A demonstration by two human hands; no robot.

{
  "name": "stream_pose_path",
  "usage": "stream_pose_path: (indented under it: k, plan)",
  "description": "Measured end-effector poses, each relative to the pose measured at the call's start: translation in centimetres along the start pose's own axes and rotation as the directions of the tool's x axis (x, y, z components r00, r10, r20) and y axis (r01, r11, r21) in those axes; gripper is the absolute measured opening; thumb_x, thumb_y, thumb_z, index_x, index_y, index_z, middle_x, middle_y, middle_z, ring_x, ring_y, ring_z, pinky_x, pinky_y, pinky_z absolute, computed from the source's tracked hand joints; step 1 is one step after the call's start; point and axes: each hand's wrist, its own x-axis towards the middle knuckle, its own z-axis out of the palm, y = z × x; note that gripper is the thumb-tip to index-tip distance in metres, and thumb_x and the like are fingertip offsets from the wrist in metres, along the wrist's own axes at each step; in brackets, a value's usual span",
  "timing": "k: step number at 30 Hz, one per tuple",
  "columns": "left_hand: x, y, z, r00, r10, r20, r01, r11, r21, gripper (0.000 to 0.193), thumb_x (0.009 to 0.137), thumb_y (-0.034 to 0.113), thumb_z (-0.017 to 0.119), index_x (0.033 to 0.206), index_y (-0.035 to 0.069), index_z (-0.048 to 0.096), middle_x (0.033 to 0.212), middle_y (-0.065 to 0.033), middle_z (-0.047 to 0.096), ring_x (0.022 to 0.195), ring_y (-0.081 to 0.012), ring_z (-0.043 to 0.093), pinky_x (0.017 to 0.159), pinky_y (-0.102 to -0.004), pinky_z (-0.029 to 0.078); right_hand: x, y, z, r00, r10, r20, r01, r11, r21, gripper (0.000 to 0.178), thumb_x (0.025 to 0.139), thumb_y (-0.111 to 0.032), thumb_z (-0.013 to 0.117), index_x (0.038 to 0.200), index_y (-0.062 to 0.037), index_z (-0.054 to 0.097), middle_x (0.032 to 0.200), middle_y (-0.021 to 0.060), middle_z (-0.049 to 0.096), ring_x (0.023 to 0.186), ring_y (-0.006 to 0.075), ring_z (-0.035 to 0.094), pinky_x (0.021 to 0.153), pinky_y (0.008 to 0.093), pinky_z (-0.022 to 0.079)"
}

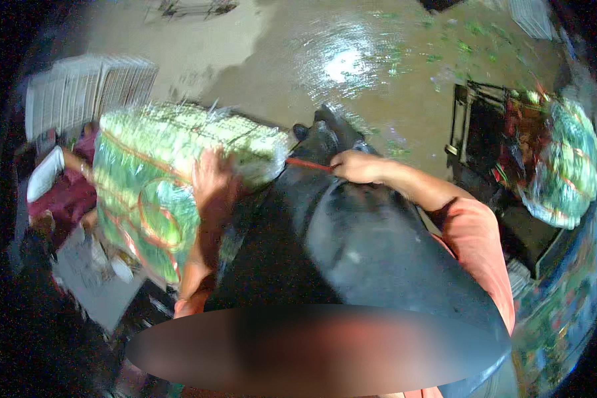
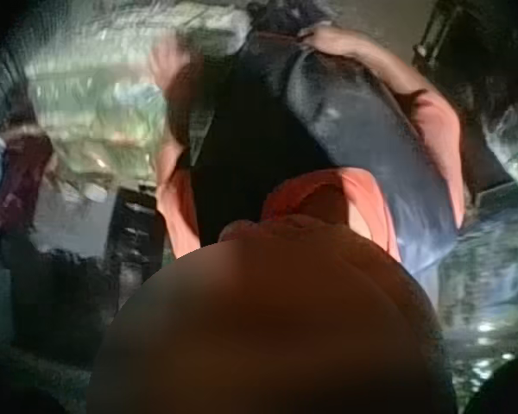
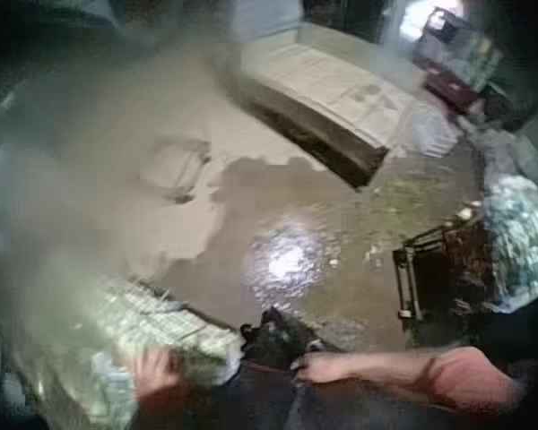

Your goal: The person secures a large pallet of green vegetables wrapped in plastic using red straps. They wrap the straps around the load, pull them tight, and tie knots to fasten them. Another person assists by holding the load and handing over straps.

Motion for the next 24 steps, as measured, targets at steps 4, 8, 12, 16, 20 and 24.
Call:
stream_pose_path:
  k: [4,8,12,16,20,24]
  plan:
    - [-3.2,3.1,9.4,0.981,0.103,-0.163,-0.073,0.981,0.181,0.044,0.084,0.035,0.069,0.122,0.013,0.061,0.141,-0.0111,0.05,0.138,-0.0356,0.037,0.111,-0.0674,0.014,1.7,6.0,3.2,0.947,-0.321,0.029,0.322,0.934,-0.154,0.027,0.088,-0.025,0.056,0.098,-0.0011,0.066,0.091,0.017,0.069,0.079,0.0241,0.062,0.071,0.0404,0.048]
    - [-6.8,3.8,8.3,0.983,0.072,-0.171,-0.018,0.955,0.297,0.032,0.092,0.027,0.057,0.118,0.009,0.062,0.139,-0.0074,0.053,0.136,-0.0328,0.042,0.114,-0.0642,0.009,5.8,8.0,7.3,0.701,-0.65,0.292,0.691,0.519,-0.503,0.024,0.087,-0.025,0.054,0.081,-0.0041,0.065,0.081,0.0195,0.061,0.082,0.039,0.06,0.072,0.0485,0.047]
    - [-5.0,4.7,10.6,0.97,0.087,-0.227,-0.003,0.938,0.348,0.026,0.091,0.025,0.056,0.111,0.009,0.063,0.134,-0.0044,0.057,0.135,-0.0299,0.044,0.114,-0.0635,0.008,4.2,12.9,6.3,0.569,-0.761,0.313,0.732,0.296,-0.614,0.025,0.082,-0.023,0.056,0.073,-0.0019,0.063,0.077,0.0199,0.061,0.076,0.0394,0.06,0.068,0.05,0.046]
    - [-4.2,5.2,10.5,0.984,0.06,-0.167,0.001,0.939,0.343,0.024,0.091,0.023,0.056,0.11,0.01,0.063,0.133,-0.0047,0.058,0.136,-0.0273,0.043,0.115,-0.0627,0.007,3.8,13.5,7.0,0.83,-0.55,0.091,0.55,0.782,-0.293,0.027,0.083,-0.023,0.053,0.078,0.0012,0.065,0.079,0.0229,0.063,0.077,0.0395,0.062,0.069,0.0494,0.047]
    - [-5.1,3.3,11.6,0.995,-0.058,-0.077,0.08,0.943,0.323,0.03,0.09,0.023,0.056,0.116,0.012,0.063,0.136,-0.0061,0.056,0.136,-0.0272,0.043,0.114,-0.0632,0.008,0.2,9.4,6.2,0.92,-0.37,0.132,0.392,0.881,-0.264,0.029,0.085,-0.026,0.053,0.085,-0.0002,0.066,0.08,0.021,0.066,0.076,0.0375,0.063,0.068,0.0463,0.048]
    - [-3.3,2.2,11.3,0.987,0.011,-0.16,0.043,0.944,0.327,0.033,0.088,0.027,0.058,0.116,0.012,0.064,0.135,-0.0026,0.057,0.134,-0.0263,0.045,0.112,-0.0657,0.011,-0.2,12.9,5.9,0.938,-0.327,0.116,0.345,0.911,-0.224,0.024,0.094,-0.023,0.053,0.095,-0.0025,0.065,0.086,0.0199,0.065,0.088,0.0355,0.064,0.074,0.0428,0.05]
